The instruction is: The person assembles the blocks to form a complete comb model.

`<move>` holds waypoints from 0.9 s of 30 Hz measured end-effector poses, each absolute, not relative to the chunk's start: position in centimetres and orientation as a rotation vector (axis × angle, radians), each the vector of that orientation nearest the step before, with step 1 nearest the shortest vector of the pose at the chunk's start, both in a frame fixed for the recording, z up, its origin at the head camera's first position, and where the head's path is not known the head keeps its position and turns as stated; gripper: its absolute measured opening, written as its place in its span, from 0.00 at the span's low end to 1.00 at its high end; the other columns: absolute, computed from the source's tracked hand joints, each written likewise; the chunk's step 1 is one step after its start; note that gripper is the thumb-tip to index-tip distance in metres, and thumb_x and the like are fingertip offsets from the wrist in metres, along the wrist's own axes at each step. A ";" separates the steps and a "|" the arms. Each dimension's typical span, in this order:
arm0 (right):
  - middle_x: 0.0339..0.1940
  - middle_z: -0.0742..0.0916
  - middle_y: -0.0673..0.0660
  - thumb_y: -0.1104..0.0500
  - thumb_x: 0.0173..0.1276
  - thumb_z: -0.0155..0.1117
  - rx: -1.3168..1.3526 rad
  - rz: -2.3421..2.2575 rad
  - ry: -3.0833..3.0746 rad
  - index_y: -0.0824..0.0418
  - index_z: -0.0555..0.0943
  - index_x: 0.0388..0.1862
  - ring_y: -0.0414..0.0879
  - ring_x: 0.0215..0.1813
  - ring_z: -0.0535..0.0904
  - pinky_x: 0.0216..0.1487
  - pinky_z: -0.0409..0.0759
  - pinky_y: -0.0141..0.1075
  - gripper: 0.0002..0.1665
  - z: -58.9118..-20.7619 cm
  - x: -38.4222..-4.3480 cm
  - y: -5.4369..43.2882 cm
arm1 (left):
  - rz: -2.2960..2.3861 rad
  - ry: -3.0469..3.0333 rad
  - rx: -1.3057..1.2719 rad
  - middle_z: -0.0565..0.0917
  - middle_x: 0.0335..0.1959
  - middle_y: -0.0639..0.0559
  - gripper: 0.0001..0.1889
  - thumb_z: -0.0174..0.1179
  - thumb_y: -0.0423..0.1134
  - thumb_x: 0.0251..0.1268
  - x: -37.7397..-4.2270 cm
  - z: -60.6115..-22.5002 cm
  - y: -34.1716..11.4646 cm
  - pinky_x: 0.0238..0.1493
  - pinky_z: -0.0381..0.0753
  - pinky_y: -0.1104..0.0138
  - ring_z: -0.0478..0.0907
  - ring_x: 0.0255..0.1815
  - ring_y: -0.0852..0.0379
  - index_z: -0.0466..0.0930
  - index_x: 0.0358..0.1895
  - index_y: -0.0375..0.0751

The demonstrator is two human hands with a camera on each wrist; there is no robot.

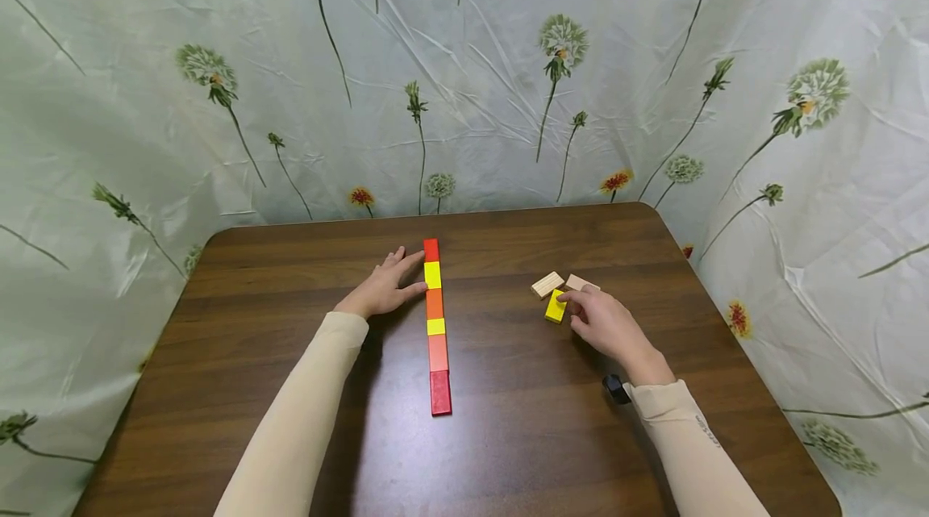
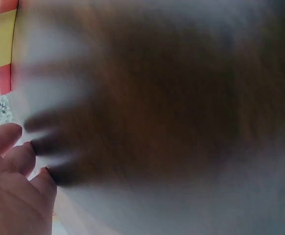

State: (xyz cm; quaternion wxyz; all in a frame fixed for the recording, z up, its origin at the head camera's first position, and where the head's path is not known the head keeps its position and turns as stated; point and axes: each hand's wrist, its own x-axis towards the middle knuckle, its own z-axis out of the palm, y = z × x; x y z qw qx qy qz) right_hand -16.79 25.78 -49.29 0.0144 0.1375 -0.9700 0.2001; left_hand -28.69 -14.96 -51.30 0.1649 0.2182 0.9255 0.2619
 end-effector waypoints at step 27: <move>0.30 0.79 0.50 0.63 0.66 0.79 0.429 0.610 -3.068 0.61 0.87 0.54 0.42 0.31 0.71 0.34 0.71 0.37 0.18 -50.5 -17.5 27.2 | 0.664 2.641 0.583 0.43 0.89 0.29 0.38 0.55 0.57 0.84 -28.5 -51.0 -14.1 0.86 0.39 0.31 0.37 0.89 0.24 0.54 0.89 0.54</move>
